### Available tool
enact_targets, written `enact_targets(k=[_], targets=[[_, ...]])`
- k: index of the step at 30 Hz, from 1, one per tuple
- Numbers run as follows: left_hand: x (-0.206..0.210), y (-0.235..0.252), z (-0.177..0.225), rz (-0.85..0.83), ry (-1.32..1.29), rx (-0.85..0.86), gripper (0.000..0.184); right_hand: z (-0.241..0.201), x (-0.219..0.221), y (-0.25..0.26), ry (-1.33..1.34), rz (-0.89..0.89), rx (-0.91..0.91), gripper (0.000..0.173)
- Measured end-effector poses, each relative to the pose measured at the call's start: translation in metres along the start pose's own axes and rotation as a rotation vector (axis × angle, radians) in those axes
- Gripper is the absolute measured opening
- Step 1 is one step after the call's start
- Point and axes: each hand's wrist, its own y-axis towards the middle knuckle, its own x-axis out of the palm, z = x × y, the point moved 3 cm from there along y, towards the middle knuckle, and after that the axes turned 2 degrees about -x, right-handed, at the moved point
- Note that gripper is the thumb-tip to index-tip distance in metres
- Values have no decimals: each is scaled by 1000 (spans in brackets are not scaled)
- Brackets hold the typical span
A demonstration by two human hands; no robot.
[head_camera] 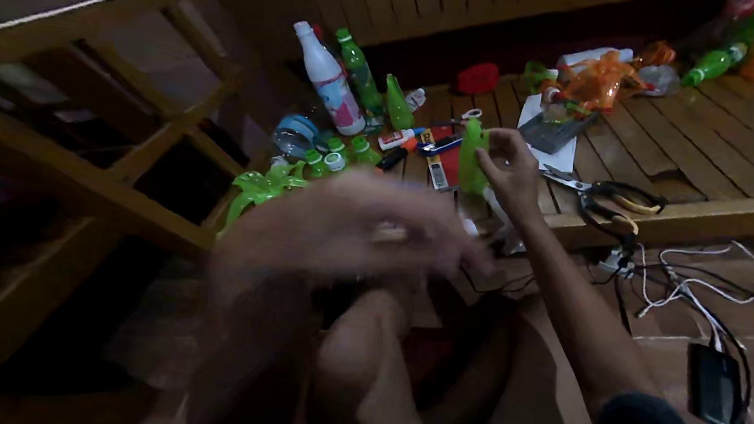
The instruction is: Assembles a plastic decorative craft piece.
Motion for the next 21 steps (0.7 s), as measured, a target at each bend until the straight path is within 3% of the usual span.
enact_targets(k=[3, 5, 9, 21], targets=[[29, 23, -85, 443, -77, -578, 19, 2, 0, -12, -15, -2, 2, 33], [50, 26, -117, 589, -150, -717, 23, 2, -2, -18, -24, -22, 44, 34], [75, 32, -128, 597, -246, -810, 27, 6, -3, -25, 13, -36, 67, 31], [87, 40, -143, 662, -405, -810, 16, 8, -3, -27, 52, -49, 11, 26]])
